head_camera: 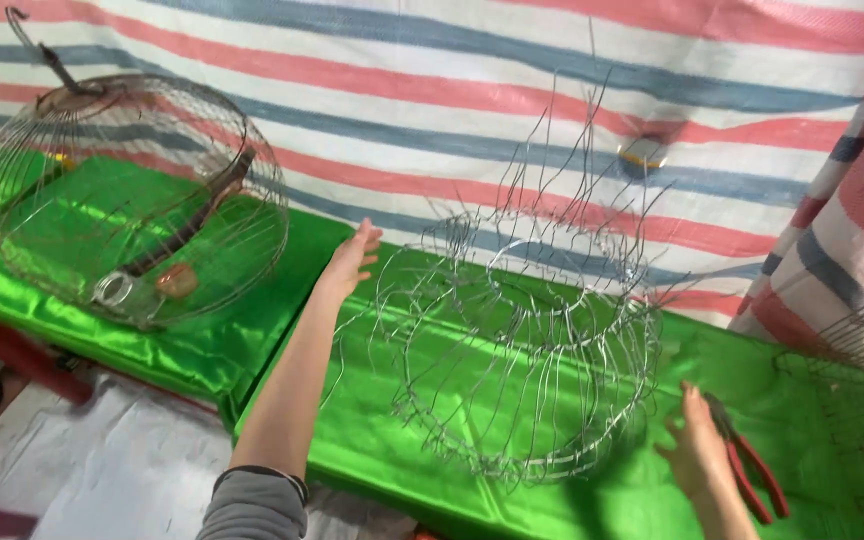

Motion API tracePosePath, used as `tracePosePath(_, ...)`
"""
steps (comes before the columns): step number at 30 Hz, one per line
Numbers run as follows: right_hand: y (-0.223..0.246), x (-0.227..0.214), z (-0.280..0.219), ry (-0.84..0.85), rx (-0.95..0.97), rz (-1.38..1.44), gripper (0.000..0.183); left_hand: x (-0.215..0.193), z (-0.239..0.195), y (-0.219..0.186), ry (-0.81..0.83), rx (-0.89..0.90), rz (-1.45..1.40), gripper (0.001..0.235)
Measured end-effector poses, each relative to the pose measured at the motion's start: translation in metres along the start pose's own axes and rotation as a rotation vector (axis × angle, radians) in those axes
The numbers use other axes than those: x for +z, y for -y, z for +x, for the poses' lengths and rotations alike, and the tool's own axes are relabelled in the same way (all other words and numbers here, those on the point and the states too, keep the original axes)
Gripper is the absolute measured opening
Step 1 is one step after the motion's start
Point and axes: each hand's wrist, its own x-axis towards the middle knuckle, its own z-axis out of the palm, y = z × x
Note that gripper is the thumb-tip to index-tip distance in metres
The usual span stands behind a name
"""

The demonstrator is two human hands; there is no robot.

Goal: Tightening and securing wire connections to assemble a metal wire cage structure

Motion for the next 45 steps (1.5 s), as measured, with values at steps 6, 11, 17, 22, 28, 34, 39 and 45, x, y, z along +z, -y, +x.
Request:
tracePosePath(6,-0.025,0.015,-0.006,0.011,0.055,0.136,0.093,0.011,0.069,0.01,0.301,-0.035,-0.003,0.075)
tracePosePath(11,-0.043,0.029,-0.027,-0.064,0.137,0.311,0.074,0.039,0.074,-0.026,0.47,-0.018,0.143,0.092)
tracePosePath(17,-0.073,0.051,-0.027,-0.067,0.252,0.519,0.083,0.062,0.084,-0.045,0.571,-0.064,0.198,0.088)
tracePosePath(22,-0.07,0.062,-0.022,-0.156,0.268,0.682,0.068,0.065,0.076,-0.046,0.59,-0.075,0.165,0.09)
tracePosePath(28,-0.03,0.049,-0.043,-0.103,0.257,0.626,0.07,0.052,0.064,-0.042,0.502,-0.038,0.123,0.112)
tracePosePath(34,0.02,0.002,-0.009,0.085,0.118,0.351,0.07,0.031,0.01,-0.055,0.383,-0.014,0.139,0.097)
tracePosePath(39,0.043,-0.024,0.089,0.275,0.025,0.26,0.081,0.049,-0.074,-0.049,0.142,-0.042,-0.095,0.084)
tracePosePath(45,0.02,-0.058,0.278,0.198,-0.119,0.084,0.08,0.095,-0.128,-0.019,-0.027,-0.099,-0.241,0.075)
